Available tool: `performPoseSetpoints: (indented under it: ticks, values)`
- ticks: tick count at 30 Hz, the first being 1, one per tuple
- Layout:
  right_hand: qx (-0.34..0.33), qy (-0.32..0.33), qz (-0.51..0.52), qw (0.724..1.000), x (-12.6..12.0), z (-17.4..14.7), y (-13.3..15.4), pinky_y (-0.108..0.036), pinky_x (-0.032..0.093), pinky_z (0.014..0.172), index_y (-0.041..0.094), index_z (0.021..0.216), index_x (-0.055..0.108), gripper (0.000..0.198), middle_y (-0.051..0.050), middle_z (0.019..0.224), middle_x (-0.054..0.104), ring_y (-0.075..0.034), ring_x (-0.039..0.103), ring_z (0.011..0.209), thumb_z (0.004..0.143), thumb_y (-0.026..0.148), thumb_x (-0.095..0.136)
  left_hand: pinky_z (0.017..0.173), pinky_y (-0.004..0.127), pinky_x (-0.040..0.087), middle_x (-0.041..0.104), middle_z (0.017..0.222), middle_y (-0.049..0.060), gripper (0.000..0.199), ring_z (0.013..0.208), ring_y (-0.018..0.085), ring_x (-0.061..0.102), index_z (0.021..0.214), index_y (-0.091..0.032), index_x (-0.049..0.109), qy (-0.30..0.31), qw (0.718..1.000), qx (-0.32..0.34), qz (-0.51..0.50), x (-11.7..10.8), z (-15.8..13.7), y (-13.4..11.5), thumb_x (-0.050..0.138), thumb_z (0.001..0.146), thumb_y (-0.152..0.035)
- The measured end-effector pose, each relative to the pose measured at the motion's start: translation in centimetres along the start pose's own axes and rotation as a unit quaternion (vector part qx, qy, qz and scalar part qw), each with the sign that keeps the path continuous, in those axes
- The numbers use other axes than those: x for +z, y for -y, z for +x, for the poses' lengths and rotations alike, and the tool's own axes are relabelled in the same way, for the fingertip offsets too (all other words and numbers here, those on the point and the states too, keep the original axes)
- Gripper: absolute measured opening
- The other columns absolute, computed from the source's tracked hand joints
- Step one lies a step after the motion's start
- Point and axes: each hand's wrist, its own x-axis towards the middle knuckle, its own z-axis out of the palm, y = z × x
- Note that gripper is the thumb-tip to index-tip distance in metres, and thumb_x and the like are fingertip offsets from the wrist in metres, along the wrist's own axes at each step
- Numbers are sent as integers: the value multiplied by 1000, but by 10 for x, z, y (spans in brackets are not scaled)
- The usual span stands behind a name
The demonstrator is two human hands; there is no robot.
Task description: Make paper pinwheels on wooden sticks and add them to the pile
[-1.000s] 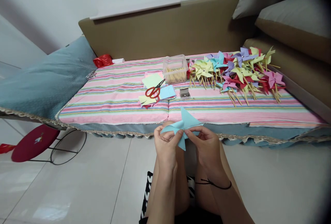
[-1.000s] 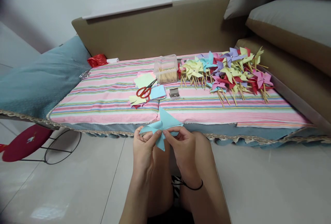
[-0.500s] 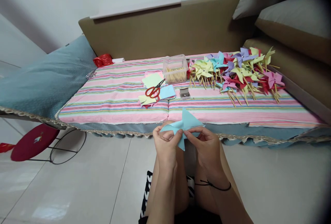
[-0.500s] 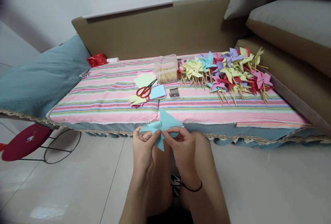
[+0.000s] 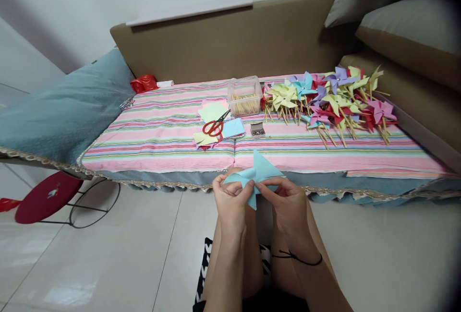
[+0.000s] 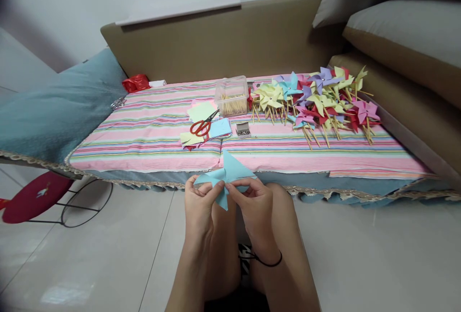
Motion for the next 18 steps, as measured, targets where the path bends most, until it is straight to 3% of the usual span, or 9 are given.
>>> performPoseSetpoints:
  ticks: [2,4,7,10,13,16,18]
  values:
    - [13,14,10,1000,-6,3,3,-28,44,58,20,72,69,17,-1,70,67,-15,56,63,65,32,79,60,21,45,65,59,-5,62,53,10,60,98,-22,32,-7,1000,10,9,-4,4,0,79,58,-19]
    - [26,34,53,998,-17,9,7,-29,48,66,21,86,66,25,-3,90,70,-17,62,77,67,33,77,61,22,45,64,58,-6,62,53,10,59,99,-22,32,3,999,21,27,-10,10,-2,79,58,-20]
    - [58,89,107,989,-33,22,14,-34,51,80,26,116,51,59,-8,112,68,-22,63,100,65,30,79,57,22,44,65,59,-5,63,52,11,59,97,-22,32,77,993,2,87,-17,18,-8,80,57,-21]
    - [117,182,90,972,-42,30,21,-35,53,70,26,133,32,87,-7,93,72,-23,68,82,61,28,81,48,19,37,60,51,-8,62,43,10,52,93,-23,32,166,975,-23,143,-19,22,-15,80,54,-21]
    - [144,256,44,955,-42,30,26,-29,50,53,24,142,21,95,1,69,68,-19,63,60,65,29,77,45,18,34,58,50,-9,60,40,9,48,91,-24,35,196,965,-23,172,-17,22,-19,80,52,-19]
    - [127,255,-11,958,-40,26,29,-23,43,46,23,142,26,90,8,55,58,-14,55,49,67,27,75,47,18,34,57,50,-10,57,43,9,49,94,-24,37,206,954,8,218,-18,21,-21,76,54,-16]
    - [97,214,-37,971,-39,24,29,-22,41,43,23,137,38,84,10,50,53,-12,51,45,63,26,78,47,17,35,56,51,-10,54,45,9,49,96,-24,37,219,943,28,250,-19,22,-22,73,56,-15]
